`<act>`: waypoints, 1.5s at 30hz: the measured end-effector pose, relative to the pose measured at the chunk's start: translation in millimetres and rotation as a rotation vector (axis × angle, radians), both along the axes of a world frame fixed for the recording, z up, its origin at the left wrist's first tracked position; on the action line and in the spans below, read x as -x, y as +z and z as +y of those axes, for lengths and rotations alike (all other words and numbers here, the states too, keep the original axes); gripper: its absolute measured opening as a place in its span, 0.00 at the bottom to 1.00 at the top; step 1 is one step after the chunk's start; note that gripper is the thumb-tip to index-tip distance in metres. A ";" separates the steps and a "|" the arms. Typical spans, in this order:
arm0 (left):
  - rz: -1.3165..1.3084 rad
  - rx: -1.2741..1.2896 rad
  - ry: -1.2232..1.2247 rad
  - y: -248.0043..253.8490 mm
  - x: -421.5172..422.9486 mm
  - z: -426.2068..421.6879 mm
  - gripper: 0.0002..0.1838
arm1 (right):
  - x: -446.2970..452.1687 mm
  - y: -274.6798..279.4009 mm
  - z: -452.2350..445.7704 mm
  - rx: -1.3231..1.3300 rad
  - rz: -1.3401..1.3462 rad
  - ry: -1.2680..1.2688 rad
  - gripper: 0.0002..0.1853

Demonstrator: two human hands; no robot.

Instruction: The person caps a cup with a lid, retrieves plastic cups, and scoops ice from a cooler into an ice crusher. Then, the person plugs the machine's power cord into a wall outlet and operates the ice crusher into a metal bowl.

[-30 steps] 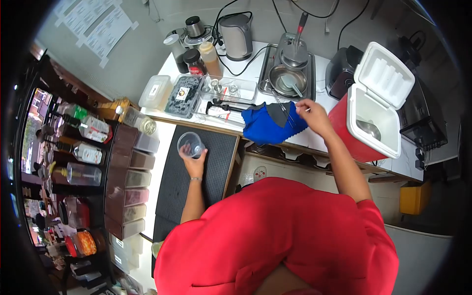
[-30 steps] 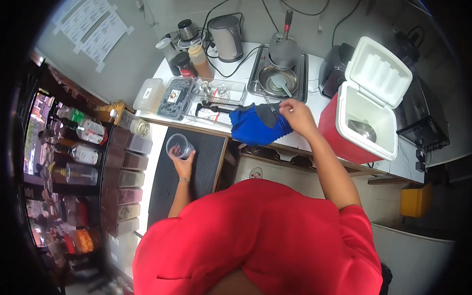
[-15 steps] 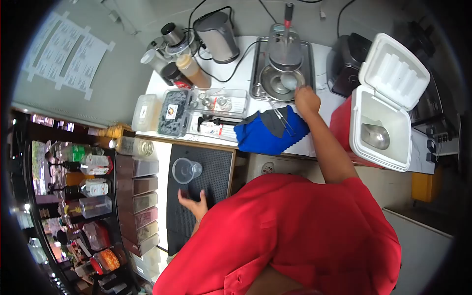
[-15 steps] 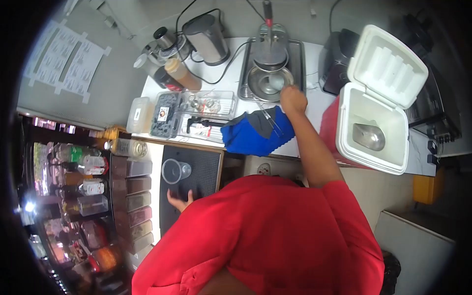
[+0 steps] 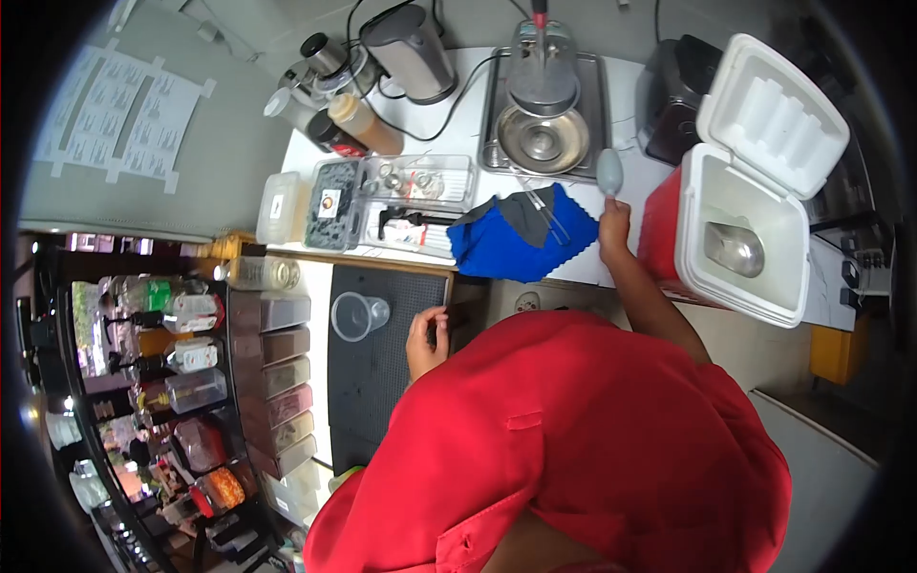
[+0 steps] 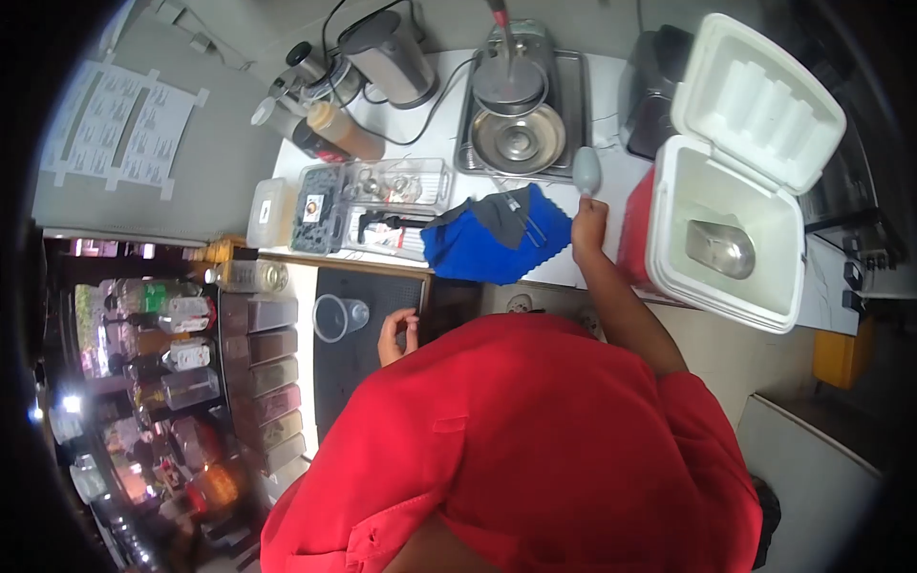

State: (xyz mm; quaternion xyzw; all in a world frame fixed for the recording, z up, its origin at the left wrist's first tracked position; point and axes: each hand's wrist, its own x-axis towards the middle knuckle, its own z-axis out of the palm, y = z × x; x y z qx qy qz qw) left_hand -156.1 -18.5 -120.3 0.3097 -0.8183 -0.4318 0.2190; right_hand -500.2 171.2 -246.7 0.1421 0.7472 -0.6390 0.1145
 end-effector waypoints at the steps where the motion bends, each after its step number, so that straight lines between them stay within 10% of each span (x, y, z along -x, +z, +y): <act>1: 0.019 -0.017 -0.013 0.7 1.7 -3.3 0.10 | -14.3 22.4 -6.4 -0.139 0.037 0.007 0.14; 10: -0.002 -0.016 -0.157 -1.3 24.3 -1.7 0.12 | -28.9 82.6 -24.8 -0.665 0.078 0.254 0.20; 12: -0.035 -0.011 -0.189 10.8 37.4 4.1 0.12 | -15.4 5.1 -17.3 -0.828 0.486 0.320 0.23; 15: 0.027 -0.045 -0.238 -5.3 46.6 2.0 0.12 | -40.5 87.3 -20.0 -0.768 0.245 0.290 0.33; 21: 0.012 -0.029 -0.269 -11.2 54.7 3.1 0.10 | -51.1 305.1 96.6 -0.139 0.783 0.656 0.14; 23: -0.022 -0.022 -0.240 6.4 61.9 11.6 0.09 | 15.5 318.4 160.0 -0.958 0.285 0.666 0.08; 26: -0.021 0.061 -0.347 2.1 68.0 11.8 0.09 | 93.5 204.5 292.3 -1.534 0.354 1.048 0.21; 32: -0.009 -0.075 -0.370 5.2 78.6 35.7 0.09 | 111.9 183.8 301.8 -1.459 0.390 1.089 0.21; 36: -0.031 -0.055 -0.387 -6.0 71.2 41.5 0.08 | 77.7 267.5 274.9 -1.154 0.416 0.947 0.10; 42: -0.007 -0.099 -0.356 -27.3 67.2 46.3 0.08 | 77.7 250.1 298.7 -1.976 0.506 0.750 0.09; 45: -0.027 -0.105 -0.453 -11.6 84.5 54.4 0.09 | 82.5 204.8 254.9 -1.732 0.347 0.644 0.11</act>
